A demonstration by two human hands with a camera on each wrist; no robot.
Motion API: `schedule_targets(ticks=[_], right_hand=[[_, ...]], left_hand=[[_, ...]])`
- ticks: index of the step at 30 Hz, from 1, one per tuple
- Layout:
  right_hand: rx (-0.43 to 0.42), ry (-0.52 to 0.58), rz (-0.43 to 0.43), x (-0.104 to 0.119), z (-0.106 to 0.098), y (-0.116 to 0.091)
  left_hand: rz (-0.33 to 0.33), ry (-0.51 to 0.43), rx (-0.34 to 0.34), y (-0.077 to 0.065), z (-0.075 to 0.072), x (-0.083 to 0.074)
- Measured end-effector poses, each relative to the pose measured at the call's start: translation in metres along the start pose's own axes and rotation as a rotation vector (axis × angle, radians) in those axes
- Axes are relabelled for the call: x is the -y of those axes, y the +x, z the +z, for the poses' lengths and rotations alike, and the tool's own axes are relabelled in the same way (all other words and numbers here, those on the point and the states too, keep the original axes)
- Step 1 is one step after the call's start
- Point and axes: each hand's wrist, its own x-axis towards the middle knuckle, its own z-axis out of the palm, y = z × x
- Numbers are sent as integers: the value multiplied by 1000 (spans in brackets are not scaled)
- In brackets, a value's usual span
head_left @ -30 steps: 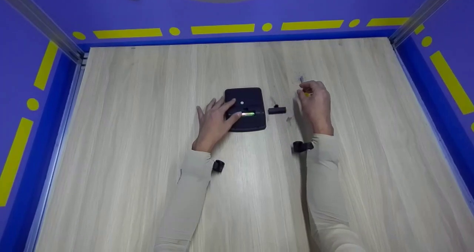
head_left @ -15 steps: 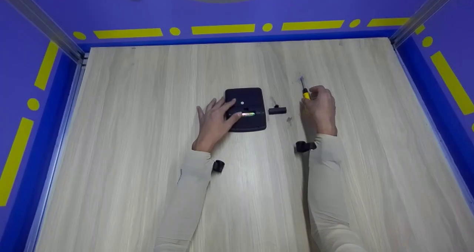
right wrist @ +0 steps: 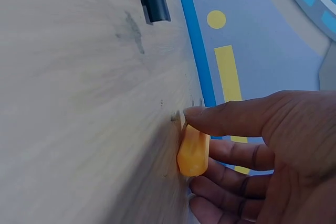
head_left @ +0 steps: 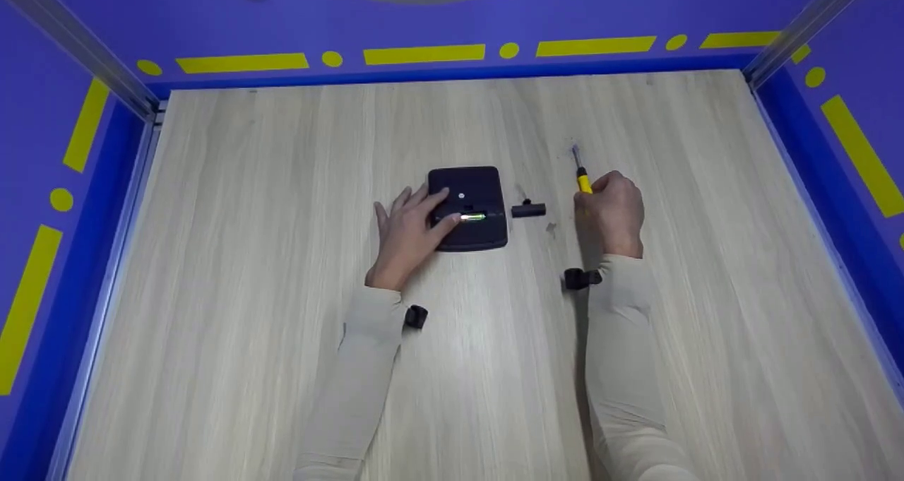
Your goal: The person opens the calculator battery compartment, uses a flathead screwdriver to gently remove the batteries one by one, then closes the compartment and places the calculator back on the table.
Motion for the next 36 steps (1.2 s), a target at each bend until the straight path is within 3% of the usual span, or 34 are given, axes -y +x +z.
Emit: schedule_targets(ticks=[22,36], right_hand=[[-60,-19,15,2,-1,2],[-209,76,18,12,-13,-3]], left_hand=[[8,-6,-14,-1,-1,-1],[9,-1,-14,0,0,-1]])
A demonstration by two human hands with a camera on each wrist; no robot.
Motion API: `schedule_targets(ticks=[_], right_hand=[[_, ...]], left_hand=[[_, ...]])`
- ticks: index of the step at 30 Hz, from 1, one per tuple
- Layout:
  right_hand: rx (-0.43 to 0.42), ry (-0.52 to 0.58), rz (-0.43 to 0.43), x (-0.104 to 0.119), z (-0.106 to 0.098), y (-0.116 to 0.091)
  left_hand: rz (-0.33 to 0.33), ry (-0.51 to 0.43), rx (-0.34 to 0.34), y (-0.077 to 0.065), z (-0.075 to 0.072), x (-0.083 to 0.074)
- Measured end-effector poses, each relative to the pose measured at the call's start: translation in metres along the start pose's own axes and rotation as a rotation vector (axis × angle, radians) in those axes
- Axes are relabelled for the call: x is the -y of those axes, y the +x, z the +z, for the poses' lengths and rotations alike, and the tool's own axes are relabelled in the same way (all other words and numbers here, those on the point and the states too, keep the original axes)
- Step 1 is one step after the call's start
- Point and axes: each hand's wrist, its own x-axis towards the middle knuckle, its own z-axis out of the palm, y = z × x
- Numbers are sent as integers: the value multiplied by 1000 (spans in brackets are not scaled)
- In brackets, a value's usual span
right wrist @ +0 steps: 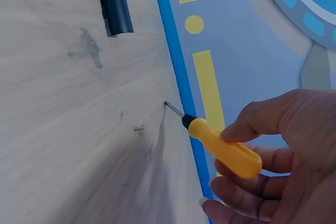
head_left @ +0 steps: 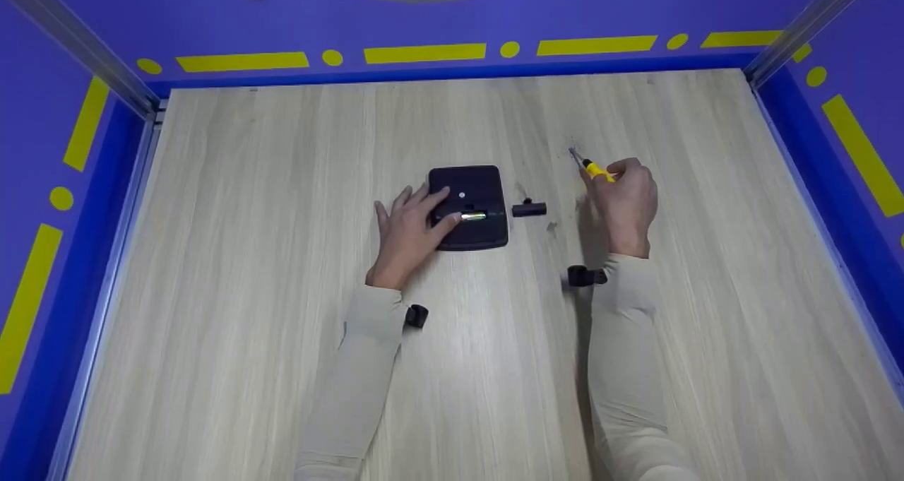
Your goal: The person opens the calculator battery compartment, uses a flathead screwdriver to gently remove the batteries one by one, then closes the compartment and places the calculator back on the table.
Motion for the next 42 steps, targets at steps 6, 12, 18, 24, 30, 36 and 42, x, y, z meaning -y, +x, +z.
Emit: schedule_targets(ticks=[6,12,18,24,30,36,42], right_hand=[[-93,72,-40,4,-3,-1],[-187,157,-74,10,-4,-4],[-222,247,-81,12,-6,-4],[-221,366,-101,12,-5,-4],[-230,426,-170,11,-3,-4],[-234,465,-288,5,3,-1],[-225,492,-360,2,6,0]], left_hand=[[-5,-6,5,0,0,0],[-3,2,6,0,0,0],[-6,7,11,0,-1,0],[-11,4,12,0,-1,0],[-9,-8,6,0,0,0],[1,-16,-2,0,1,1],[-1,-18,3,0,1,1]])
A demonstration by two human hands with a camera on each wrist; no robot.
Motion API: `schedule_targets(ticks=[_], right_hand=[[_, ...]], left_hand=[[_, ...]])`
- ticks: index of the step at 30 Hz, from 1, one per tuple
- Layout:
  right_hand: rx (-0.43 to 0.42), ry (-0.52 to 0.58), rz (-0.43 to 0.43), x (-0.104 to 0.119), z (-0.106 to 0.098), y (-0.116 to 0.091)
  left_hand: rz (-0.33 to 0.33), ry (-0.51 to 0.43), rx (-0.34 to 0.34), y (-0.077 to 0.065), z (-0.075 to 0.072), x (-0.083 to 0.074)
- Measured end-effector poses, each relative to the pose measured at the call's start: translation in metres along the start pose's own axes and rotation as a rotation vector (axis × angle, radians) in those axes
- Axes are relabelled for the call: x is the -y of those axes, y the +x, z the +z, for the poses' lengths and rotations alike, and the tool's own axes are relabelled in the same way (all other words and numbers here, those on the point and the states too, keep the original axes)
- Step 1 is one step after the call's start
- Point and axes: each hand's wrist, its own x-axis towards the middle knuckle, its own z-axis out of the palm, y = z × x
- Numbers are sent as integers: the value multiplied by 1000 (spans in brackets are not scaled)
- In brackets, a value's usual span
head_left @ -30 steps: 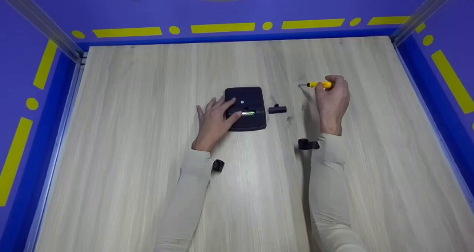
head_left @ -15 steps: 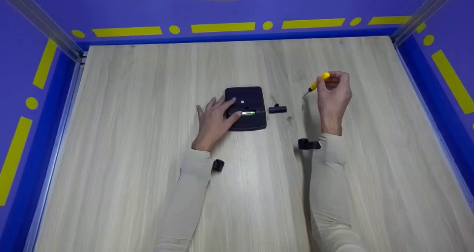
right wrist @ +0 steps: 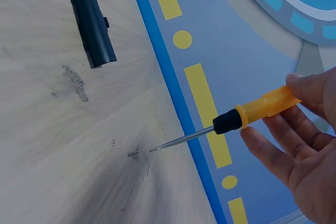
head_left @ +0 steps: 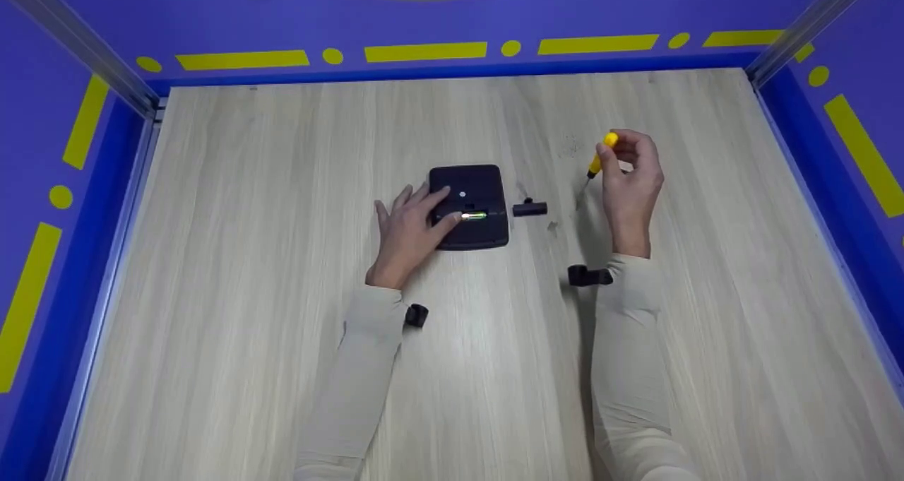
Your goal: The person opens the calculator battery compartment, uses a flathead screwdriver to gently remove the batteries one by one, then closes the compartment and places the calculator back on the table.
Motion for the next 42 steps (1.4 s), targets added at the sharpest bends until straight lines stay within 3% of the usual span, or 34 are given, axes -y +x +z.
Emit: schedule_targets(ticks=[9,23,33,42], right_hand=[[43,-24,21,-2,1,-1],[62,-12,-33,4,2,-3],[122,35,-124,13,11,-7],[169,131,-121,31,19,-12]], left_hand=[[-3,-1,2,0,-1,-1],[6,15,11,0,-2,-1],[-4,14,14,1,-1,-1],[-3,10,11,0,-2,-1]])
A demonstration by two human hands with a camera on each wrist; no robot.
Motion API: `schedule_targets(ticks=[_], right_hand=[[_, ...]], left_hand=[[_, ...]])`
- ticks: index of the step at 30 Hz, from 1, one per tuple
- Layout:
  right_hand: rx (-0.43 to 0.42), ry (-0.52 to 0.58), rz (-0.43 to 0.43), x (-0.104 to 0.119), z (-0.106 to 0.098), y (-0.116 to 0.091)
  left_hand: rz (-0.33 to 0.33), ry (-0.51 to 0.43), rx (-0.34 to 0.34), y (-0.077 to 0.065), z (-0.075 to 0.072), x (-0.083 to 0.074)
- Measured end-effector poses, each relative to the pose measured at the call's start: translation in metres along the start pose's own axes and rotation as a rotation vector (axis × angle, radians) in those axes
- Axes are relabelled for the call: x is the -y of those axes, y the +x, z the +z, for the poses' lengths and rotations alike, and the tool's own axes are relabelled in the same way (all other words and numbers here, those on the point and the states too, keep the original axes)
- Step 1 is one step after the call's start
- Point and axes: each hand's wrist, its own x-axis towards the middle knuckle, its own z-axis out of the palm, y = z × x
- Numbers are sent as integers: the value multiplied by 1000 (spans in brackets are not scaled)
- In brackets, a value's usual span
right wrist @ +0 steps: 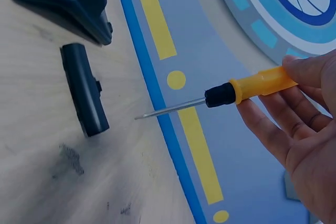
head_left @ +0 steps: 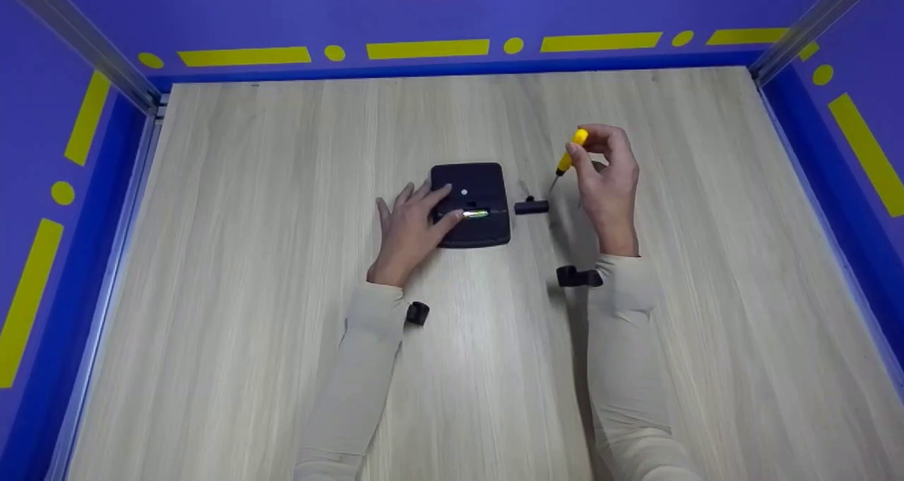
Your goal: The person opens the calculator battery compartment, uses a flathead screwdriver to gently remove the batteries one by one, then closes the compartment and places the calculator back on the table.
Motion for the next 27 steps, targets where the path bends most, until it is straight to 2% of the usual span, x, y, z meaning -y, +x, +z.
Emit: schedule_targets(ticks=[6,15,18,27], right_hand=[[67,62,-6,5,6,-2],[169,202,-58,11,15,-5],[197,239,-48,13,18,-6],[250,288,-52,19,22,-8]], left_hand=[[4,2,-5,0,1,1],[0,4,-2,0,1,1],[-3,5,0,1,1,1],[0,11,-2,1,0,0]])
